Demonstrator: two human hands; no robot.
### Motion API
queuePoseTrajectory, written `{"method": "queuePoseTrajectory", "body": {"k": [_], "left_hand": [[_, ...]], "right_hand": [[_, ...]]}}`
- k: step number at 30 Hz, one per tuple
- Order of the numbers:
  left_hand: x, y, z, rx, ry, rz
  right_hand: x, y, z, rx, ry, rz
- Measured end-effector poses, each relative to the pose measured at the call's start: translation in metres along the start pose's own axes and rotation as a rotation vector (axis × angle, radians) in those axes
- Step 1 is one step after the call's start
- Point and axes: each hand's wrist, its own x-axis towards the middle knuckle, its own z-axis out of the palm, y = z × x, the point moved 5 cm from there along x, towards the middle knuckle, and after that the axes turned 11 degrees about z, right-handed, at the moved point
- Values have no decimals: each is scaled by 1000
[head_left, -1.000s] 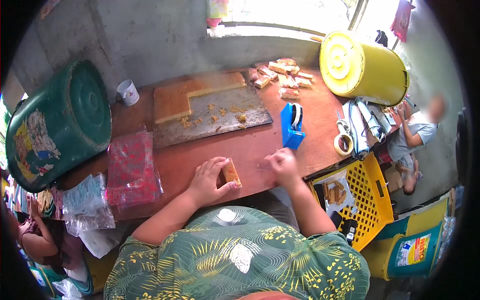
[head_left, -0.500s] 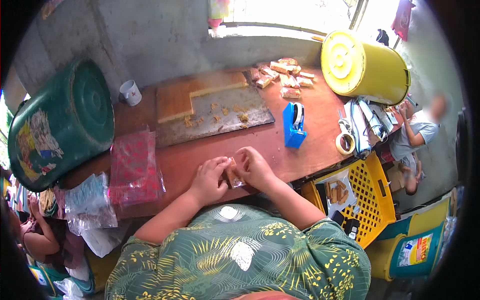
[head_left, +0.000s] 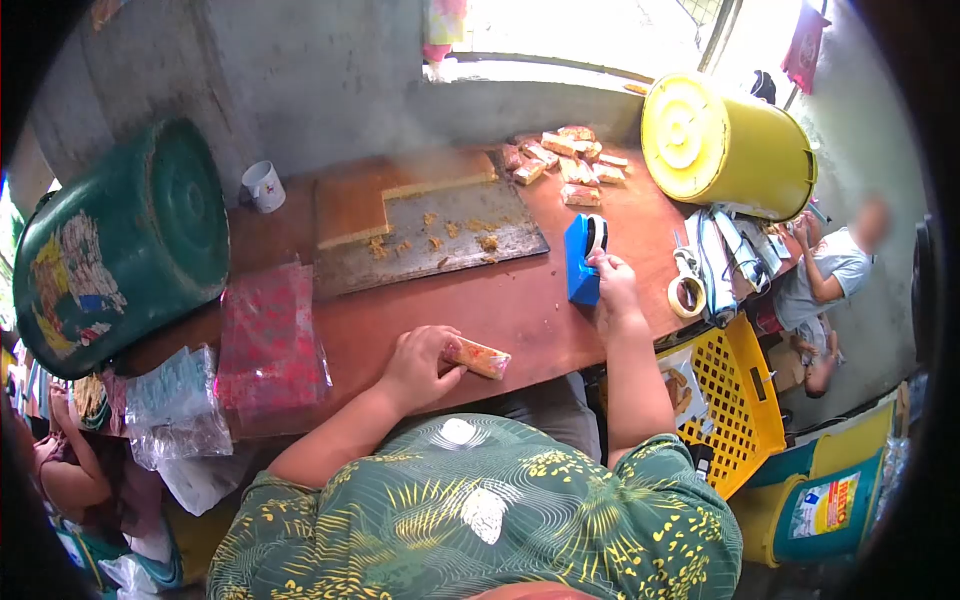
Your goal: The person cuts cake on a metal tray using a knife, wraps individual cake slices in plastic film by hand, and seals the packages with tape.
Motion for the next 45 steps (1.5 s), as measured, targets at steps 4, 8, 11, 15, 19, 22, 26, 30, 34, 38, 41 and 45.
{"method": "queuePoseTrajectory", "body": {"k": [4, 8, 11, 15, 19, 22, 26, 30, 34, 38, 41, 45], "left_hand": [[-1, -1, -3, -50, 9, 44], [0, 3, -3, -190, -2, 34], [0, 5, -2, -242, 4, 8], [-1, 13, -2, -40, 80, 203], [-5, 17, -6, 45, 98, 288], [-8, 21, -10, 75, 123, 285], [-7, 19, -12, -11, 110, 229], [-3, 9, -8, -149, 90, 148], [14, 3, -17, -276, 151, 104], [35, -42, -19, 7, 288, 125], [34, -71, -16, 112, 232, 38], [24, -90, 1, 211, 18, -98]], "right_hand": [[-64, -29, 4, -660, 426, -734], [-53, 26, -40, -737, 424, -533], [-54, 29, -27, -640, 200, -326], [-125, -2, 82, -627, -427, -210], [-204, -35, 168, -906, -811, -315], [-193, -17, 174, -1055, -758, -387], [-168, -9, 146, -1138, -652, -248], [-175, -14, 138, -1048, -664, -389], [-168, -35, 144, -1012, -838, -477], [-125, -152, 129, -851, 201, -1061], [-116, -191, 149, -624, 179, -1123], [-102, -152, 249, -839, -129, -1094]]}}
